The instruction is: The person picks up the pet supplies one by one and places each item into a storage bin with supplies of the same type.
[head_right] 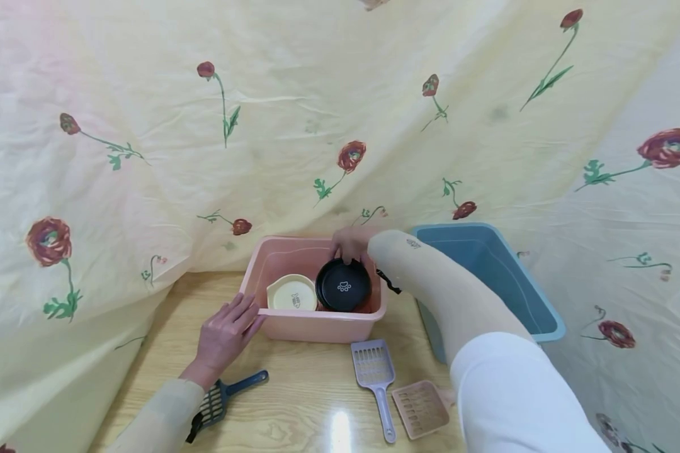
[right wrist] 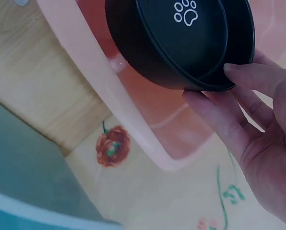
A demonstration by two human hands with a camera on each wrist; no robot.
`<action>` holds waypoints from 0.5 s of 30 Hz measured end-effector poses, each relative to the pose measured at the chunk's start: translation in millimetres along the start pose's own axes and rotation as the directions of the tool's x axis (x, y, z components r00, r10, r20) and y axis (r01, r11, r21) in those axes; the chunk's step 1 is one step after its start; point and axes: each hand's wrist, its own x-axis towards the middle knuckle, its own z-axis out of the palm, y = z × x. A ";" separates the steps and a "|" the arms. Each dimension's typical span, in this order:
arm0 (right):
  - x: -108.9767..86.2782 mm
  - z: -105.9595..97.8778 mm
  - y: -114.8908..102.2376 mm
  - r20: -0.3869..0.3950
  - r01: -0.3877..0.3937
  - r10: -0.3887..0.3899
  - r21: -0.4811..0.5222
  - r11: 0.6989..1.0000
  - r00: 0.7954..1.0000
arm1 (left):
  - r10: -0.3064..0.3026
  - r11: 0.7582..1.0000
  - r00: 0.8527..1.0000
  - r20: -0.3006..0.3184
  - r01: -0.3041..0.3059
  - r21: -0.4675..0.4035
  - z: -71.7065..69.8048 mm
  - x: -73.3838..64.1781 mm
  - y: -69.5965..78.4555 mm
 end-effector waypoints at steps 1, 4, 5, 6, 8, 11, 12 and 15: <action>2.5 4.1 1.7 -0.008 -0.005 0.005 0.000 1.000 1.000 | -0.002 1.000 1.000 0.004 0.002 0.001 0.0 0.1 0.3; 10.8 17.0 6.8 -0.044 -0.027 0.027 0.006 1.000 0.999 | -0.005 1.000 1.000 0.013 0.005 0.003 0.0 0.1 0.9; 13.2 20.9 7.9 -0.053 -0.043 0.044 0.023 0.999 0.998 | -0.008 1.000 1.000 0.018 0.008 0.003 -0.1 0.1 0.9; 15.3 24.5 8.5 -0.061 -0.060 0.063 0.041 0.997 0.996 | -0.010 1.000 1.000 0.022 0.010 0.003 -0.3 0.1 0.9; 19.4 31.3 9.5 -0.075 -0.091 0.097 0.079 0.993 0.992 | -0.011 1.000 1.000 0.026 0.011 -0.001 -0.3 -0.3 0.5; 24.1 39.5 10.7 -0.099 -0.126 0.135 0.096 0.987 0.986 | -0.014 1.000 0.999 0.032 0.015 -0.005 -0.4 -0.9 0.0; 25.5 42.2 11.5 -0.116 -0.141 0.152 0.097 0.985 0.982 | -0.016 1.000 0.999 0.035 0.016 -0.002 -0.5 -1.1 -0.1; 29.0 49.4 14.8 -0.166 -0.140 0.147 0.054 0.989 0.975 | -0.017 1.000 0.999 0.034 0.018 -0.007 -0.1 -1.6 -0.2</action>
